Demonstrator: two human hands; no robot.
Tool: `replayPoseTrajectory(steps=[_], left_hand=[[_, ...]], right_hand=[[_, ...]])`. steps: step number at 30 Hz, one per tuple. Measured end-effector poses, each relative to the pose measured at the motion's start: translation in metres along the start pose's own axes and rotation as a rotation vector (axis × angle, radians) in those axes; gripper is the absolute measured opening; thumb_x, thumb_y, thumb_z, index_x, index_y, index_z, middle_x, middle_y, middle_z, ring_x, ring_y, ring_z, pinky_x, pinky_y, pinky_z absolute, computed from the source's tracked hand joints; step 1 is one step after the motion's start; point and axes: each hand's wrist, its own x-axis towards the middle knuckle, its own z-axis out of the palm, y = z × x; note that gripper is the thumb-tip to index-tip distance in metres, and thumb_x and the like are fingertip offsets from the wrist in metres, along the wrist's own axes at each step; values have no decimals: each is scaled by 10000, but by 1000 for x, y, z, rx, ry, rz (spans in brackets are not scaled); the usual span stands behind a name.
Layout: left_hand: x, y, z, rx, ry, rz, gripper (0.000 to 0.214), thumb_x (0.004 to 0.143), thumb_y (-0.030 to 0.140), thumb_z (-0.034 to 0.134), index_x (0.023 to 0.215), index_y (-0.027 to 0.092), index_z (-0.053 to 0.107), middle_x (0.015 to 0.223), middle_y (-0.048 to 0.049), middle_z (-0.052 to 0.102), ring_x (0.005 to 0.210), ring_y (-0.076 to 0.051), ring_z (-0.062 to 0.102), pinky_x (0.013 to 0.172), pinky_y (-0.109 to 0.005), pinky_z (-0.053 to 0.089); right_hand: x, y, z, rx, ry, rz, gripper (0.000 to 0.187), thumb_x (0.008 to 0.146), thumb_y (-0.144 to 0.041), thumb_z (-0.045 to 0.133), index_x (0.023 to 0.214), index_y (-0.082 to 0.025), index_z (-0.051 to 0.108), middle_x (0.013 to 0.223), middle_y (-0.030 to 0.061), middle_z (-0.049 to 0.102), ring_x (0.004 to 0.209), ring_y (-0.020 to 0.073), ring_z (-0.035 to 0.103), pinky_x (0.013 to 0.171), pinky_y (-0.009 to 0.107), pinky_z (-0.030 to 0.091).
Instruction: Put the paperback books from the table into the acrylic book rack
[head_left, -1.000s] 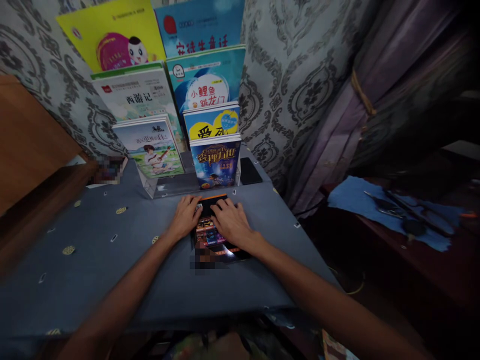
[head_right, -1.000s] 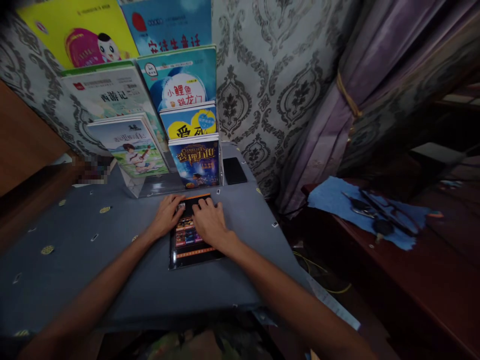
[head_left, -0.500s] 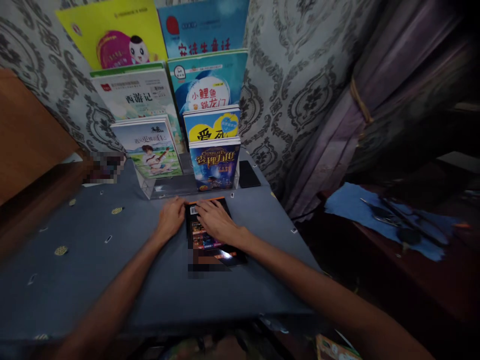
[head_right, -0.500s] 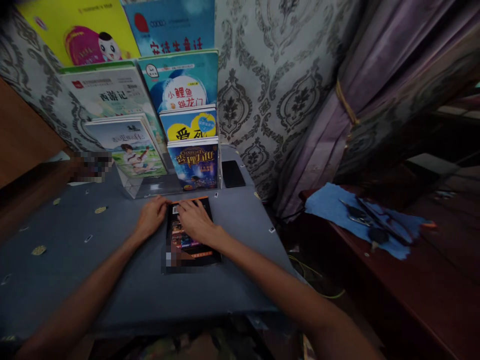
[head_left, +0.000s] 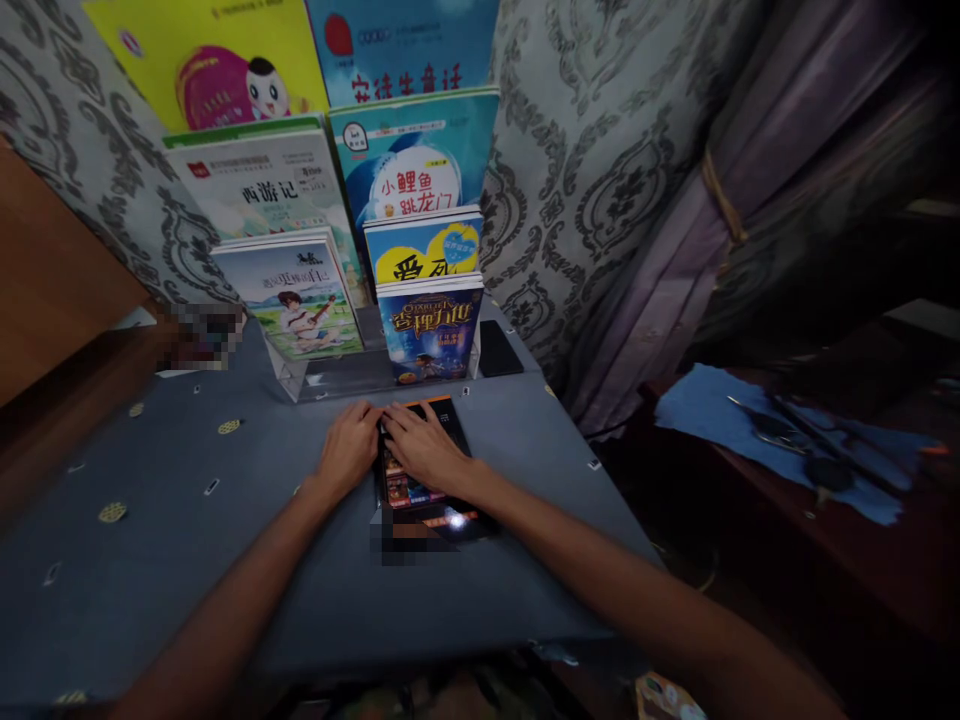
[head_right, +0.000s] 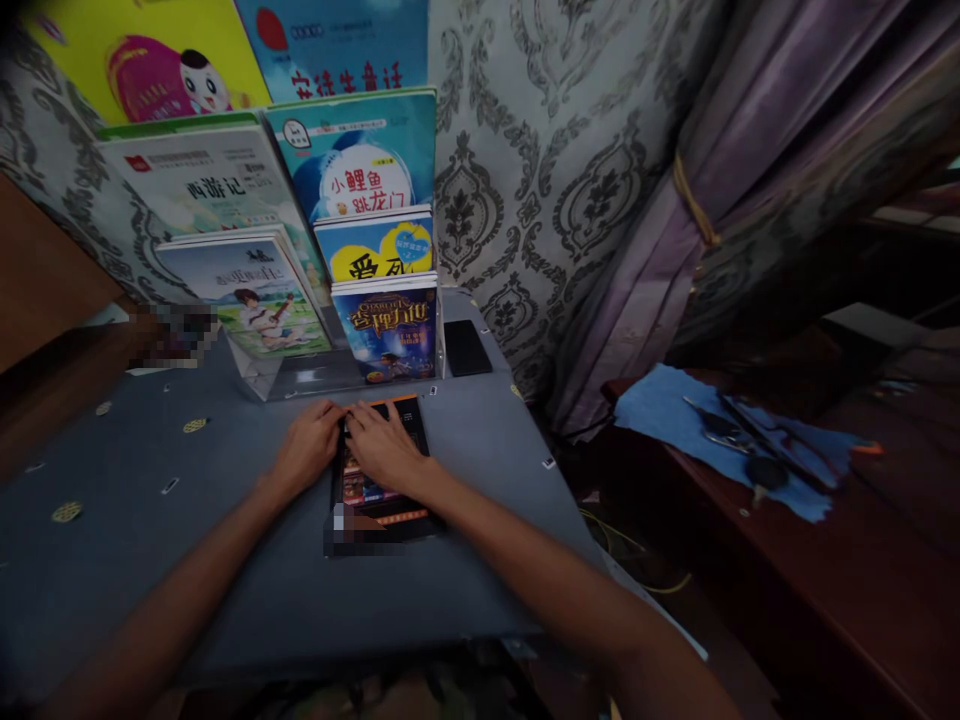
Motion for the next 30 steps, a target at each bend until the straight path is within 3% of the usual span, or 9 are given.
replayPoseTrajectory(steps=[6,20,30], left_hand=[[0,0,0,27,16,17,327,920,73,405,1076,179,672,1065,-102,636,1031,-228,605,941,-351,500],[-2,5,-2,91,4,31,273,965,114,408,1077,152,654,1095,-119,626,1039,-257,602,911,-380,503],[-1,-1,7,104,84,74,256,976,136,403,1026,158,654,1050,-110,627,1010,-260,594,900,-388,502]], right_hand=[[-2,0,0,12,13,9,408,1022,-205,437,1414,-128,521,1510,170,514,1456,294,406,1207,595,230],[-38,30,-13,-33,64,270,436,1022,-285,441,1421,-144,548,1519,158,507,1459,287,406,1184,571,284],[-44,59,-11,99,161,245,356,997,-226,464,1303,-194,644,1421,133,613,1361,270,528,1144,572,330]])
